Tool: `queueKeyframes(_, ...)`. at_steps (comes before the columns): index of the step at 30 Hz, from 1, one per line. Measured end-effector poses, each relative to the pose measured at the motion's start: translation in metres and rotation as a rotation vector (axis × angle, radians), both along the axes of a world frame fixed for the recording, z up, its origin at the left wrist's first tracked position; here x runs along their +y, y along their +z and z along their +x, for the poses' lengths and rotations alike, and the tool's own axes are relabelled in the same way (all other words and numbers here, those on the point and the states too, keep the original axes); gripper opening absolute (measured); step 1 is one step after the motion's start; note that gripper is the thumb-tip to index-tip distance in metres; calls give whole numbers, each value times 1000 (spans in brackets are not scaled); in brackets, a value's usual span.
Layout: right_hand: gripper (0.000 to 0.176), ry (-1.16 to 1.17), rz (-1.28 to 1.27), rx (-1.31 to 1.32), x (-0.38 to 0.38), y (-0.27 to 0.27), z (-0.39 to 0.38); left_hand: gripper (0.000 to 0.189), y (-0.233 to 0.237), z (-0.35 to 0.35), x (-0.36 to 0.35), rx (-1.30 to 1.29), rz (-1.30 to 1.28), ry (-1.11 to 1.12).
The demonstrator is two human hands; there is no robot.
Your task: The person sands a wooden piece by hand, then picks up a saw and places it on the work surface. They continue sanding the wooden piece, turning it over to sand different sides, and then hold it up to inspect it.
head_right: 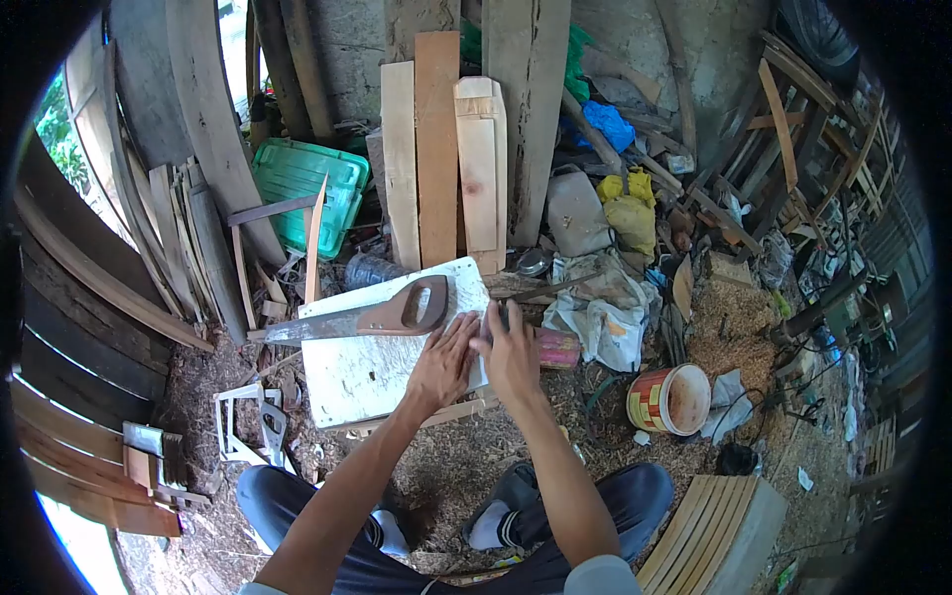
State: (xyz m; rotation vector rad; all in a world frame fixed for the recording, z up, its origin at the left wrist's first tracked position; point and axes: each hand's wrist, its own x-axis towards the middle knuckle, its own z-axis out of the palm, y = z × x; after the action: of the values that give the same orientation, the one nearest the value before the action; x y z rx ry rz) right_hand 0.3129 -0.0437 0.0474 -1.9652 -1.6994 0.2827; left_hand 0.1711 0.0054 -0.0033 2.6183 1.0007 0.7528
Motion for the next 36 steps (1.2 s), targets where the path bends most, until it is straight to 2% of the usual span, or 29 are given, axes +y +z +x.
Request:
queueKeyframes(4, 63, 89, 170, -169, -24, -26, 3, 53, 4, -3, 0, -12, -6, 3)
queueKeyframes(5, 63, 94, 156, -162, -19, -32, 8, 53, 4, -3, -2, -24, -21, 0)
queueKeyframes(8, 60, 29, -11, -191, 18, -7, 24, 53, 0, -2, -1, -10, -22, 3)
queueKeyframes(11, 57, 135, -22, -254, 28, 2, 33, 52, 1, -3, -1, -35, -29, -1)
queueKeyframes(14, 57, 15, -110, -128, 7, 9, 12, 53, 1, -3, 0, -31, -48, 3)
queueKeyframes(17, 57, -22, 196, -243, -12, -25, 6, 47, 0, -1, -1, -83, 10, 17)
queueKeyframes(20, 56, -55, 128, -115, 8, -13, 15, 48, 0, -2, 0, -91, -22, 17)
queueKeyframes(21, 54, -136, -10, -119, 16, 4, 15, 48, 1, -1, -1, -92, -29, 17)
queueKeyframes(23, 53, -172, 18, -131, 35, -11, 28, 47, 1, 0, 0, -99, -13, 1)
queueKeyframes(26, 53, -181, 119, -273, 21, -15, 17, 47, 1, -1, 0, -59, -6, 26)
queueKeyframes(29, 53, -232, 111, -278, 10, -18, 3, 47, 3, -1, 1, -90, -18, 12)
queueKeyframes(33, 53, -291, 43, -61, 47, 0, 17, 48, 1, -1, -1, -12, 22, 19)
queueKeyframes(35, 52, -264, -2, -1, 61, -12, 33, 50, -3, 1, 0, 20, 17, 35)
queueKeyframes(36, 51, -170, 11, 35, 65, -26, 45, 51, -4, 1, 0, 32, 24, 36)
